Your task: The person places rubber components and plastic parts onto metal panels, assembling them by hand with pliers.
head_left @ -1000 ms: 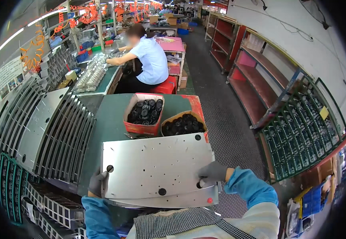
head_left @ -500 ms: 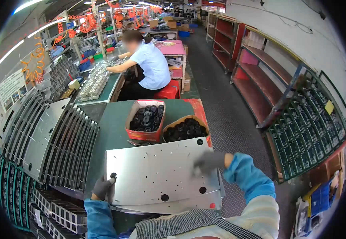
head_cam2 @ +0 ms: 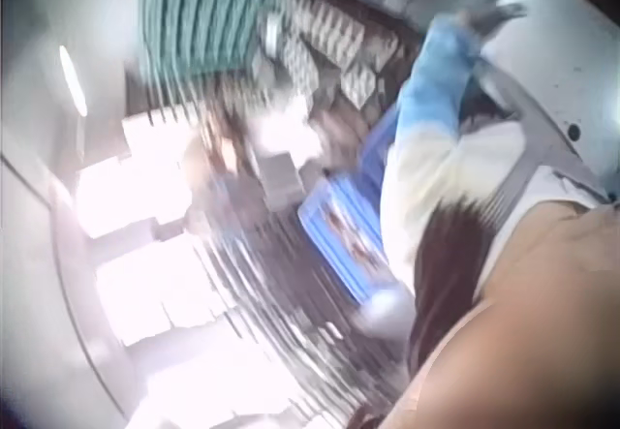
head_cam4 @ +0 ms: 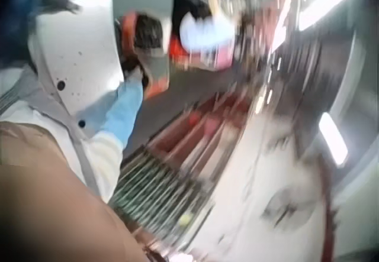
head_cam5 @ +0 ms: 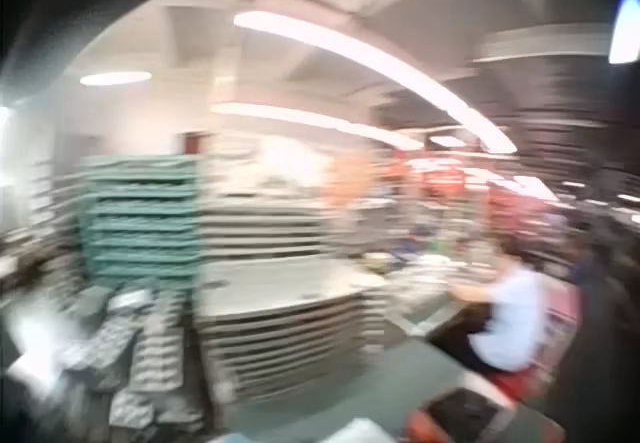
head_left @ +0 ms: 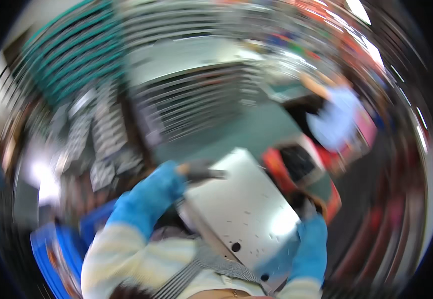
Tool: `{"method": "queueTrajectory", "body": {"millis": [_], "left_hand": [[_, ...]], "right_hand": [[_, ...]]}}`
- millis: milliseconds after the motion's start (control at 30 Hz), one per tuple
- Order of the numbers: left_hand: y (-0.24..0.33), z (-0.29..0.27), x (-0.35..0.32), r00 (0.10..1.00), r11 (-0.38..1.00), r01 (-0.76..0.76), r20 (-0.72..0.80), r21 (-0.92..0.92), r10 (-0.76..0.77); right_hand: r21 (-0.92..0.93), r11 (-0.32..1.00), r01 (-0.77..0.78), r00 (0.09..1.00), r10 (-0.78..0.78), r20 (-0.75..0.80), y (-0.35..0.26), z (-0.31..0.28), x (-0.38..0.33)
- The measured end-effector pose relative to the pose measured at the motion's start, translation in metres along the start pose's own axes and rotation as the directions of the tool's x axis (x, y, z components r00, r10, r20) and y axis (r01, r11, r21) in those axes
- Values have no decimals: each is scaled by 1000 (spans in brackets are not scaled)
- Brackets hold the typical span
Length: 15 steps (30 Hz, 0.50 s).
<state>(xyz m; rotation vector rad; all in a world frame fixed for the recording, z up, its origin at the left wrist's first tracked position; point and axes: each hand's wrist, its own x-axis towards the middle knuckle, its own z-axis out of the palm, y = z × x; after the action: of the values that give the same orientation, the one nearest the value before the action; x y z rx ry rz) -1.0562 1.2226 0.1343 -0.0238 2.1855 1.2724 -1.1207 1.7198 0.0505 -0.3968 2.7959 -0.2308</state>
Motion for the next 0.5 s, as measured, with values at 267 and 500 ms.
{"method": "queueTrajectory", "body": {"millis": [267, 500], "left_hand": [[-45, 17, 10, 986, 991, -134, -97, -9, 132], [-41, 35, 9, 981, 992, -125, -155, -16, 121]], "right_hand": [[-275, 932, -238, 970, 243, -17, 76, 37, 6], [-324, 935, -144, 988, 119, -96, 20, 19, 16]]}}
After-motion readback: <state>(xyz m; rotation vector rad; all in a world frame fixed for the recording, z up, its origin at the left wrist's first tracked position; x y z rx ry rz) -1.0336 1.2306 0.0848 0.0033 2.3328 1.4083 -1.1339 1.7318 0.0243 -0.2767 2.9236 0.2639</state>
